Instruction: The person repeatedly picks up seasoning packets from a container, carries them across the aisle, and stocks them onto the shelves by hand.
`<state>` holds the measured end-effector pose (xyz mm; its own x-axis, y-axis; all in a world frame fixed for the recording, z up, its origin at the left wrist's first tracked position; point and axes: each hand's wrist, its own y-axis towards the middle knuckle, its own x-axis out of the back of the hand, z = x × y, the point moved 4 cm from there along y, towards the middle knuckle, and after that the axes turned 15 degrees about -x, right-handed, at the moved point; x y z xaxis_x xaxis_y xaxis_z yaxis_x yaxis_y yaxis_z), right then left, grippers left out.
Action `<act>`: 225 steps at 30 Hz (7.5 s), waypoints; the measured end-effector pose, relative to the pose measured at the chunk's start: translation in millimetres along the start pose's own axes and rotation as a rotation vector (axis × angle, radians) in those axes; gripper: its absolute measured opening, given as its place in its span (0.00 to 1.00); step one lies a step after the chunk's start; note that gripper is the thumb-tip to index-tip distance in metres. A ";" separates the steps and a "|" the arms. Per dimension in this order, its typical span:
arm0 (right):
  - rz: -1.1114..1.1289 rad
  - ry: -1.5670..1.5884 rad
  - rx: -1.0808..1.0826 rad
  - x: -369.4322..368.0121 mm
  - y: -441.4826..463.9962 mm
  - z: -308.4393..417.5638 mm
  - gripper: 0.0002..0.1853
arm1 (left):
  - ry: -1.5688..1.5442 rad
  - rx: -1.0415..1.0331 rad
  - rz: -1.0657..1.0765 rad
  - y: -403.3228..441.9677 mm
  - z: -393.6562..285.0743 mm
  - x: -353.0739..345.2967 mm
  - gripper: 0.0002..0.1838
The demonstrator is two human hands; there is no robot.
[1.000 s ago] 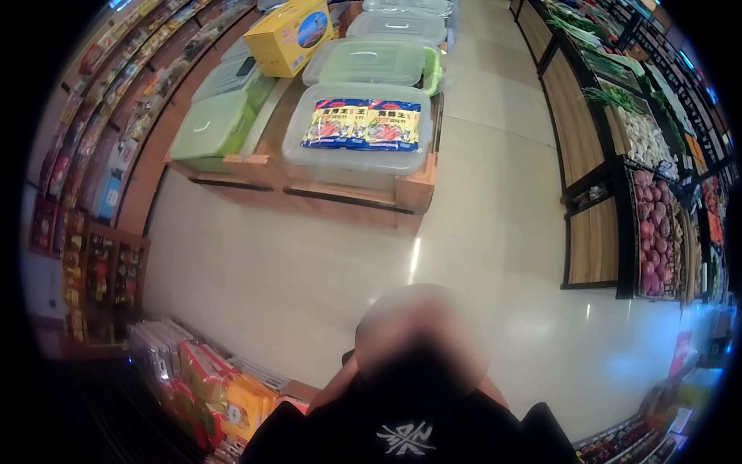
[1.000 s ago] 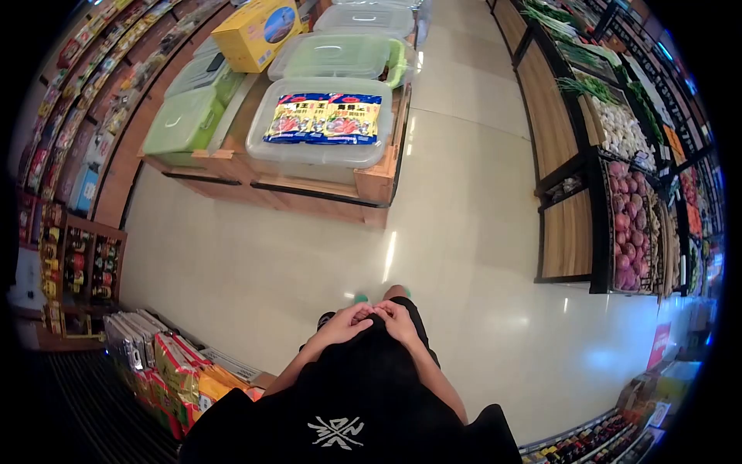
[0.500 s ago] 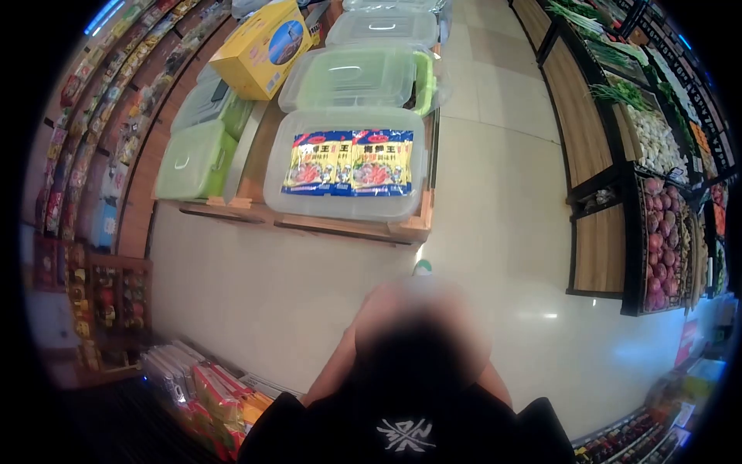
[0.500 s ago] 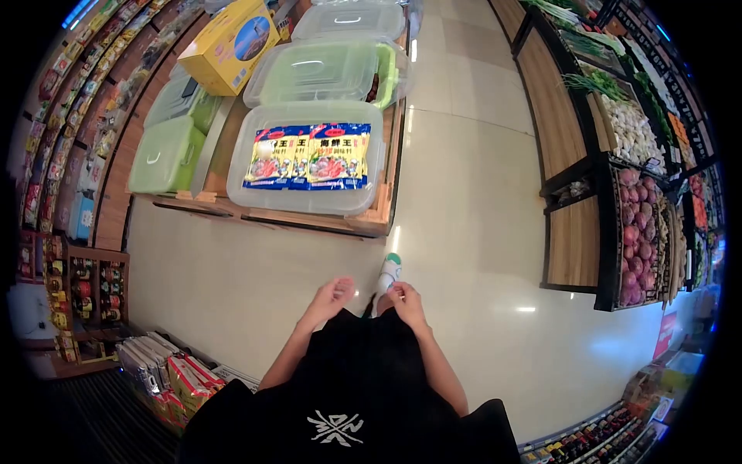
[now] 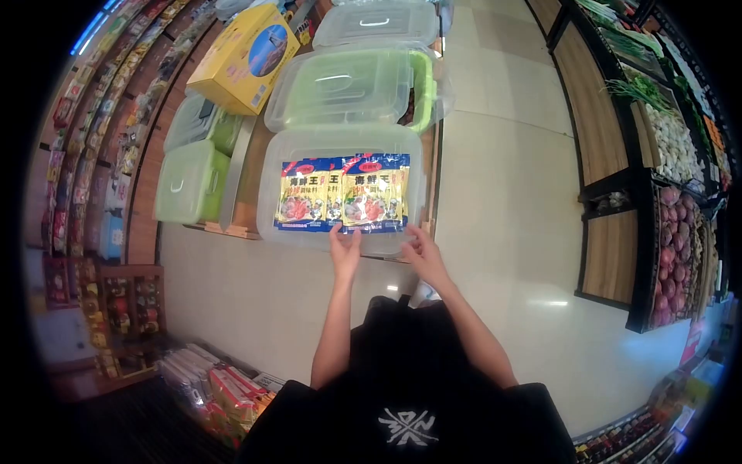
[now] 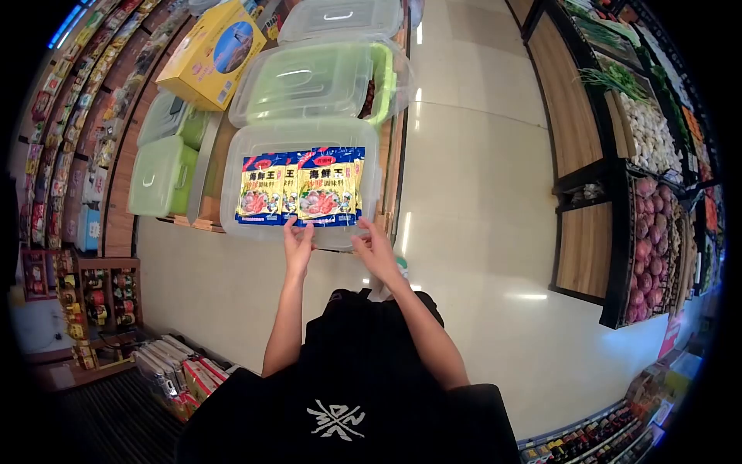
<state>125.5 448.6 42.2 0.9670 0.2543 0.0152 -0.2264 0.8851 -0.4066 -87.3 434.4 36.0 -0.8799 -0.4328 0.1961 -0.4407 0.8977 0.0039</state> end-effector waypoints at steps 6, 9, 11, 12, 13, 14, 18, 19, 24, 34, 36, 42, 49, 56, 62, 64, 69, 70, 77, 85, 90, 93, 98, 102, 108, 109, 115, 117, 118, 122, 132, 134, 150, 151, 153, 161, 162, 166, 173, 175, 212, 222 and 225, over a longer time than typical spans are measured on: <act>-0.087 -0.110 -0.017 -18.8 27.2 -9.6 0.29 | -0.010 0.104 -0.007 9.0 13.6 8.1 0.25; -0.174 -0.180 -0.045 -21.9 34.0 -8.8 0.30 | 0.028 0.132 0.086 15.3 12.9 13.1 0.21; -0.229 -0.266 -0.054 -22.2 32.8 -4.0 0.32 | -0.030 0.149 0.119 18.2 13.8 16.6 0.19; -0.260 -0.258 -0.049 -23.3 32.2 -3.0 0.31 | -0.058 0.158 0.138 19.2 15.4 18.2 0.18; -0.291 -0.250 -0.044 -24.7 31.7 -1.7 0.31 | -0.051 0.154 0.179 20.3 16.5 19.9 0.17; -0.320 -0.244 -0.038 -25.7 30.6 0.0 0.30 | -0.045 0.150 0.217 21.3 17.3 21.5 0.16; -0.289 -0.114 -0.148 -32.9 28.8 -17.5 0.24 | -0.058 0.044 0.395 25.9 29.3 28.4 0.11; -0.290 -0.059 -0.158 -35.2 21.5 -13.1 0.22 | -0.055 0.004 0.463 25.8 32.9 32.7 0.10; -0.179 0.386 -0.282 -57.3 -20.1 -19.8 0.15 | -0.167 0.301 0.657 -6.1 0.8 46.4 0.07; -0.112 0.437 -0.405 -110.5 -104.8 -61.1 0.18 | -0.278 0.529 1.021 -36.9 35.4 80.5 0.17; -0.137 0.494 -0.375 -123.7 -120.4 -59.8 0.17 | -0.331 0.616 1.069 -37.2 49.8 80.5 0.19; -0.269 0.475 -0.324 -163.1 -168.1 -78.8 0.14 | -0.332 0.516 1.130 -59.9 63.3 74.3 0.16; -0.436 0.621 -0.324 -155.2 -240.8 -94.2 0.18 | -0.175 0.170 1.483 -106.8 17.7 47.6 0.15; -0.637 0.658 -0.038 -140.6 -308.8 -78.5 0.18 | -0.187 0.368 1.639 -167.7 -9.5 26.2 0.17; -0.829 0.441 0.035 -128.7 -377.9 -86.5 0.20 | -0.065 0.454 1.717 -243.5 -11.1 -1.0 0.22; -0.815 0.482 -0.024 -123.6 -406.7 -94.6 0.22 | -0.033 0.414 1.749 -270.5 -21.2 -8.5 0.21; -1.209 0.595 0.060 -113.2 -466.0 -155.1 0.22 | -0.055 0.439 1.866 -344.3 -34.5 -23.9 0.20; -1.150 0.740 0.060 -112.2 -479.1 -164.4 0.21 | -0.065 0.401 1.906 -361.9 -38.8 -24.8 0.19; -1.317 1.033 0.197 -87.7 -571.4 -205.9 0.13 | -0.123 0.174 2.268 -475.7 -52.9 -42.8 0.19; -1.309 1.334 0.630 -86.8 -652.2 -253.2 0.23 | -0.273 -0.425 2.527 -600.6 -120.5 -46.0 0.17; -1.144 1.570 0.875 -91.5 -674.9 -269.0 0.23 | -0.015 -0.318 2.609 -645.4 -109.7 -53.4 0.17; -1.182 1.674 0.804 -91.9 -684.0 -284.1 0.23 | 0.040 -0.263 2.674 -664.8 -100.2 -58.5 0.17; -1.657 1.595 0.420 -80.2 -718.2 -297.1 0.14 | -0.066 -0.412 2.698 -707.7 -88.5 -71.0 0.15; -1.646 1.683 0.611 -63.6 -753.9 -300.4 0.13 | 0.162 -0.215 2.729 -752.8 -68.1 -95.1 0.15; -1.952 1.444 0.197 -28.3 -824.6 -329.8 0.16 | 0.081 -0.282 2.900 -848.5 -101.3 -126.9 0.15; -1.969 1.459 0.270 -18.8 -835.4 -331.8 0.16 | 0.094 -0.226 2.914 -862.2 -108.5 -132.2 0.15; -1.930 1.547 0.591 43.4 -887.2 -341.8 0.14 | -0.028 -0.326 3.081 -939.0 -119.8 -190.3 0.14; -1.918 1.453 0.449 59.7 -899.6 -349.7 0.13 | 0.022 -0.251 3.120 -958.1 -127.1 -205.6 0.13; -1.905 1.410 0.338 68.5 -908.5 -347.8 0.12 | 0.184 0.172 3.113 -970.6 -118.2 -220.1 0.12; -1.983 1.377 0.266 89.8 -927.7 -332.2 0.10 | 0.030 -0.129 3.034 -996.9 -129.1 -238.4 0.11; -2.133 1.613 0.520 124.2 -952.4 -363.5 0.12 | 0.000 0.166 2.957 -1041.0 -126.7 -257.6 0.13; -2.057 1.699 0.577 132.0 -961.7 -363.3 0.12 | -0.006 0.181 2.960 -1048.3 -120.2 -265.1 0.14; -1.970 1.668 0.644 203.5 -1101.1 -452.6 0.08 | 0.036 -0.077 2.955 -1238.8 -137.1 -307.2 0.12; -2.163 1.542 0.573 204.5 -1116.6 -454.7 0.08 | -0.014 -0.247 3.006 -1255.8 -136.4 -308.0 0.12; -2.516 1.250 0.389 204.4 -1149.0 -453.5 0.08 | -0.165 -0.315 3.066 -1288.6 -134.7 -302.2 0.11; -2.376 0.935 0.146 201.2 -1252.9 -472.1 0.12 | -0.104 0.296 2.840 -1407.8 -139.6 -293.8 0.13; -2.362 0.984 0.145 202.0 -1257.2 -474.5 0.13 | -0.086 0.294 2.898 -1423.6 -150.1 -289.6 0.13; -2.515 1.049 0.068 200.1 -1276.0 -490.4 0.10 | 0.058 0.271 3.033 -1468.7 -145.2 -284.5 0.14; -2.726 1.506 0.284 190.5 -1339.2 -514.7 0.10 | -0.013 0.050 3.470 -1537.1 -126.1 -266.5 0.16; -2.678 1.440 0.281 196.8 -1367.0 -513.4 0.11 | 0.045 -0.045 3.443 -1563.2 -123.5 -268.0 0.14; -2.967 0.133 -2.222 221.2 -1909.8 -386.9 0.46 | -2.206 -1.573 2.242 -2054.8 -454.9 -81.8 0.26; -3.088 -0.384 -2.124 229.1 -1890.9 -384.7 0.37 | -2.147 -1.588 2.239 -2049.6 -451.1 -85.7 0.28; -3.285 -0.544 -1.649 242.2 -1845.9 -382.4 0.30 | -2.104 -1.468 2.329 -2043.0 -450.4 -88.8 0.26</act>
<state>822.2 -1272.7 447.2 -0.6724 0.6597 0.3357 -0.2234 -0.6132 0.7577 971.1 -1323.8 452.3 0.5328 0.5794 0.6168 -0.4099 -0.4609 0.7871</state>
